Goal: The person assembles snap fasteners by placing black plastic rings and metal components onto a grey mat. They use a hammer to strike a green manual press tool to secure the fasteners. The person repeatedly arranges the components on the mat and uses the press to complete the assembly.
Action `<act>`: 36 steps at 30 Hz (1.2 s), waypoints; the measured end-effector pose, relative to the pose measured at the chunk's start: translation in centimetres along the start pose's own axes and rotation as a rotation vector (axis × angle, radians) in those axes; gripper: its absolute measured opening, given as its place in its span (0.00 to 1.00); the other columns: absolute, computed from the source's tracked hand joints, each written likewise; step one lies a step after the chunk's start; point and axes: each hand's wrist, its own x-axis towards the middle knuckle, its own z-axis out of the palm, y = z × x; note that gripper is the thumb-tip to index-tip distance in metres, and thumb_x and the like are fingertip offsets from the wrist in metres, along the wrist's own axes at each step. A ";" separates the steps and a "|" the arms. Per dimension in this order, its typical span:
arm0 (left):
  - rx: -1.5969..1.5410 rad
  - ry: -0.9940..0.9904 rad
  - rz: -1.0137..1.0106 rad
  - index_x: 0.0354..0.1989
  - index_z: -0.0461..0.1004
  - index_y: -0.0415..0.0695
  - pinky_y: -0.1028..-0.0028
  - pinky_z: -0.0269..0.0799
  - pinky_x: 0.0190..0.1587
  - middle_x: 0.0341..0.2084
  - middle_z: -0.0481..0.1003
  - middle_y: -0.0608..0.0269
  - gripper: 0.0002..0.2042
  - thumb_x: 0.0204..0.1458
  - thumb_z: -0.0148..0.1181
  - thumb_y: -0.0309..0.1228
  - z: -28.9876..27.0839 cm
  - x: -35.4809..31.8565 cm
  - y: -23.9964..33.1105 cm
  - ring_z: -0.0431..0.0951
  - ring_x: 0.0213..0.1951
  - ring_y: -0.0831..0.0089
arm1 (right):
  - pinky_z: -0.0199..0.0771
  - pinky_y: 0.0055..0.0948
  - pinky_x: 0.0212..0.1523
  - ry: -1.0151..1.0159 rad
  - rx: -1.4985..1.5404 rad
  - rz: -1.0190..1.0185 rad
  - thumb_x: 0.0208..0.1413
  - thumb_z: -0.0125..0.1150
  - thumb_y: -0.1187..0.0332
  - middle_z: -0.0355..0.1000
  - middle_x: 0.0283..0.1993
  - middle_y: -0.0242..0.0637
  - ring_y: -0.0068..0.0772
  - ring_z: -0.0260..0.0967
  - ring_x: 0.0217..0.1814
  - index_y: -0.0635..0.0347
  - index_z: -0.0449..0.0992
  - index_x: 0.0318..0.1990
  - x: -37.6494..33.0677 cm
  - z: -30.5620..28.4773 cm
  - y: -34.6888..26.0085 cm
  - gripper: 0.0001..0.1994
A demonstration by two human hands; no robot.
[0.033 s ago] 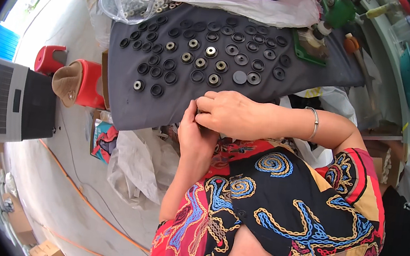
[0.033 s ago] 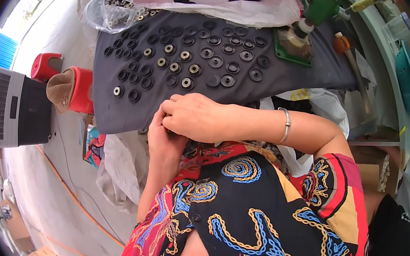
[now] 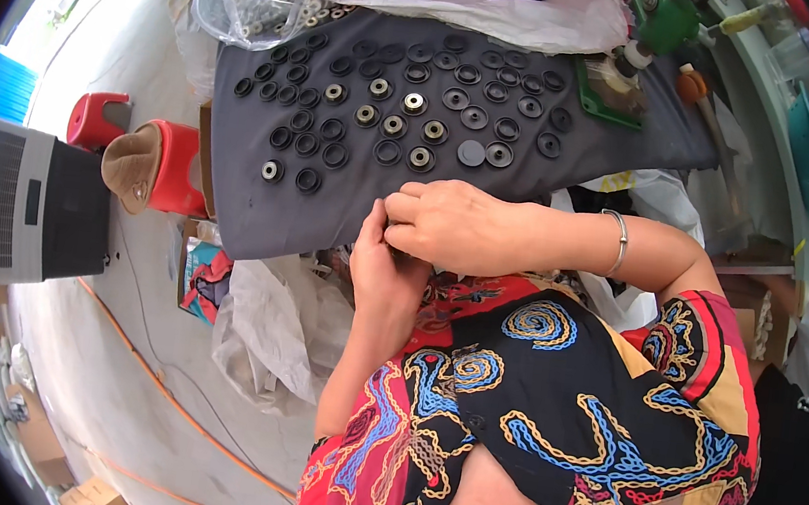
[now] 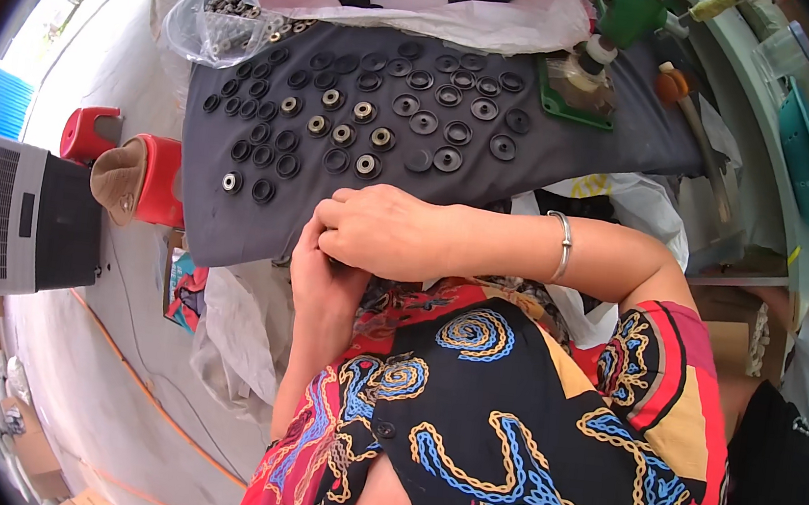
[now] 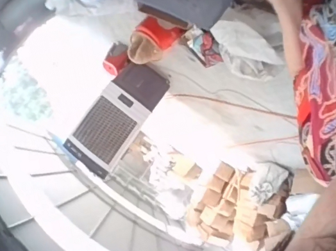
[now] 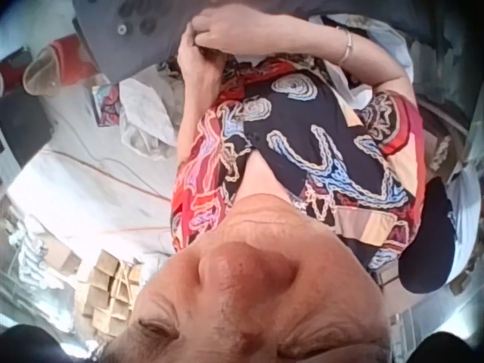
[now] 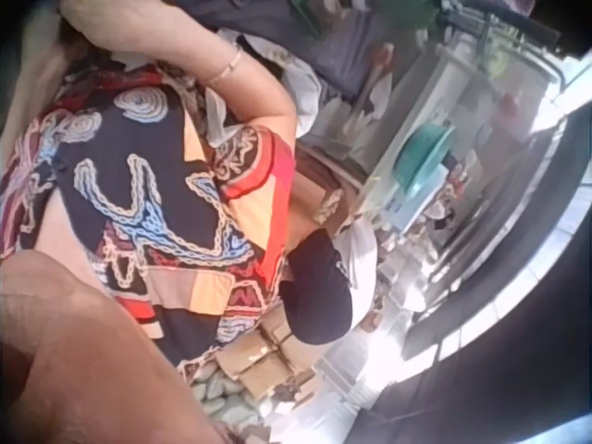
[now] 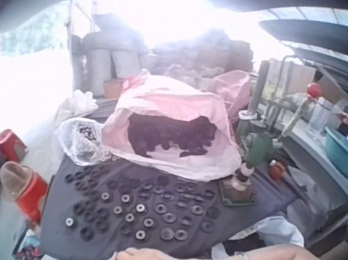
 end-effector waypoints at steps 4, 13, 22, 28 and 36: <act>-0.019 -0.076 -0.005 0.44 0.71 0.43 0.66 0.73 0.48 0.39 0.74 0.62 0.15 0.67 0.40 0.39 -0.4 0.2 0.5 0.75 0.45 0.70 | 0.74 0.34 0.34 0.115 0.032 -0.016 0.43 0.59 0.71 0.68 0.33 0.38 0.39 0.70 0.37 0.62 0.74 0.31 0.2 0.0 0.3 0.07; -0.020 -0.044 0.066 0.40 0.72 0.40 0.64 0.75 0.38 0.34 0.74 0.56 0.13 0.64 0.45 0.37 -1.8 0.9 1.2 0.74 0.37 0.60 | 0.75 0.33 0.35 0.247 -0.104 0.482 0.44 0.62 0.74 0.72 0.35 0.42 0.41 0.74 0.35 0.63 0.76 0.38 -2.6 -4.7 11.2 0.11; -0.006 -0.035 0.064 0.41 0.71 0.40 0.65 0.74 0.38 0.35 0.73 0.56 0.13 0.64 0.45 0.38 -1.4 0.7 1.5 0.74 0.37 0.60 | 0.71 0.41 0.42 0.032 -0.147 0.586 0.45 0.61 0.72 0.71 0.36 0.44 0.48 0.71 0.39 0.62 0.77 0.39 -2.1 -3.8 12.5 0.11; -0.010 -0.083 0.053 0.45 0.71 0.38 0.65 0.75 0.37 0.37 0.74 0.53 0.15 0.64 0.45 0.38 -1.9 1.0 1.5 0.76 0.38 0.60 | 0.72 0.42 0.41 -0.010 -0.214 0.519 0.45 0.62 0.72 0.70 0.35 0.44 0.49 0.71 0.39 0.63 0.76 0.38 -1.8 -3.7 12.8 0.11; 0.079 -0.141 -0.021 0.56 0.66 0.35 0.65 0.75 0.33 0.41 0.75 0.49 0.22 0.67 0.37 0.42 -1.5 1.4 1.1 0.78 0.39 0.58 | 0.76 0.37 0.39 0.227 -0.373 0.237 0.44 0.64 0.67 0.69 0.34 0.40 0.41 0.72 0.39 0.60 0.76 0.31 -0.9 -3.6 7.7 0.08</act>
